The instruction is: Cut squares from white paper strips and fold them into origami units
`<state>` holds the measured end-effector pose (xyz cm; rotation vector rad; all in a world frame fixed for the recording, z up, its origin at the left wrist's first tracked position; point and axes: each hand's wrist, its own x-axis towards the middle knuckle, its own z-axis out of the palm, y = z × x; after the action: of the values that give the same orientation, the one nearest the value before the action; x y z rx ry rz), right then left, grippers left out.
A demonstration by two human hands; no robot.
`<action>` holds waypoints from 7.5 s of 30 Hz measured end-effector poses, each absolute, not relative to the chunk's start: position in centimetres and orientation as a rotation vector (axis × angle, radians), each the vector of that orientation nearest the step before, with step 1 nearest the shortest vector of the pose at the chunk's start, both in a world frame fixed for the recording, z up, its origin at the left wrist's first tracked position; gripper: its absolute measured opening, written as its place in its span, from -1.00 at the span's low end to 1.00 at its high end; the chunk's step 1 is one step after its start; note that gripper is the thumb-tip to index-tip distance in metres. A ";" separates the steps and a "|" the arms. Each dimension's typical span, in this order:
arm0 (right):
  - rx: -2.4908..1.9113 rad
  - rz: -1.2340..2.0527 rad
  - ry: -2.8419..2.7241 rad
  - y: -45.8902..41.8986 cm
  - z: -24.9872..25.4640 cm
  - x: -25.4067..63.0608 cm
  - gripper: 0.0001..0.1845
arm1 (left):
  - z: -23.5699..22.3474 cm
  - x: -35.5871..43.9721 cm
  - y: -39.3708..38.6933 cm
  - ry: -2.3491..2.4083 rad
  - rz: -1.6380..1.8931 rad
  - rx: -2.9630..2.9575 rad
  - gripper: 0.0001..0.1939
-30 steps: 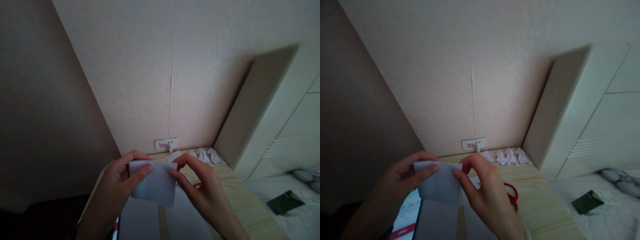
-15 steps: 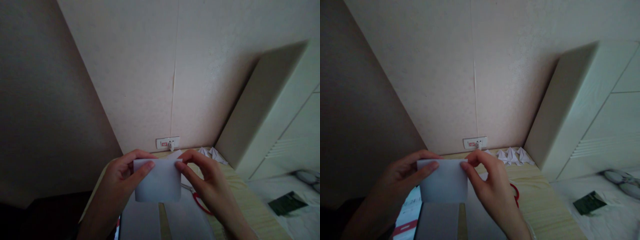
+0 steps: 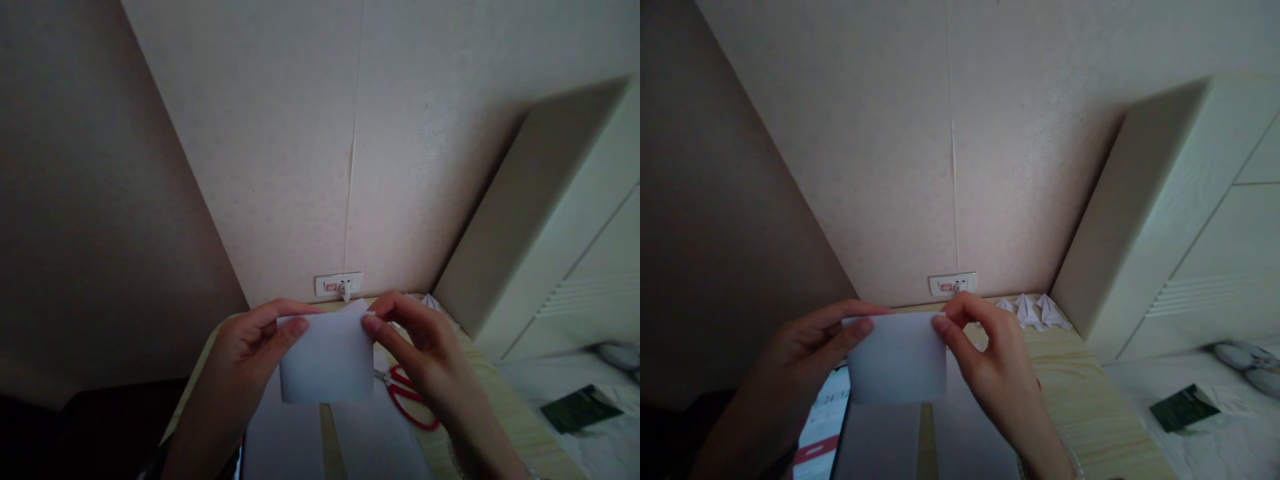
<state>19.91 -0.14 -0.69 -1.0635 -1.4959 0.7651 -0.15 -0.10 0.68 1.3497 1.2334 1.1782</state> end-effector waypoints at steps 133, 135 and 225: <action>-1.011 1.059 -1.521 -0.8 0.5 20.2 -0.79 | 1.2 2.8 -2.1 1.262 1.610 1.364 -0.49; -1.021 1.028 -1.517 -0.8 0.6 20.1 -0.78 | 1.2 2.8 -2.1 1.257 1.607 1.373 -0.49; -0.999 1.107 -1.380 -0.5 0.7 19.8 -0.94 | -0.1 2.3 -1.2 1.099 1.520 1.665 -0.09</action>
<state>19.80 -0.52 0.74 -0.9993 -1.3800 1.1073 2.32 -1.16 -0.10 1.6648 1.0994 1.5204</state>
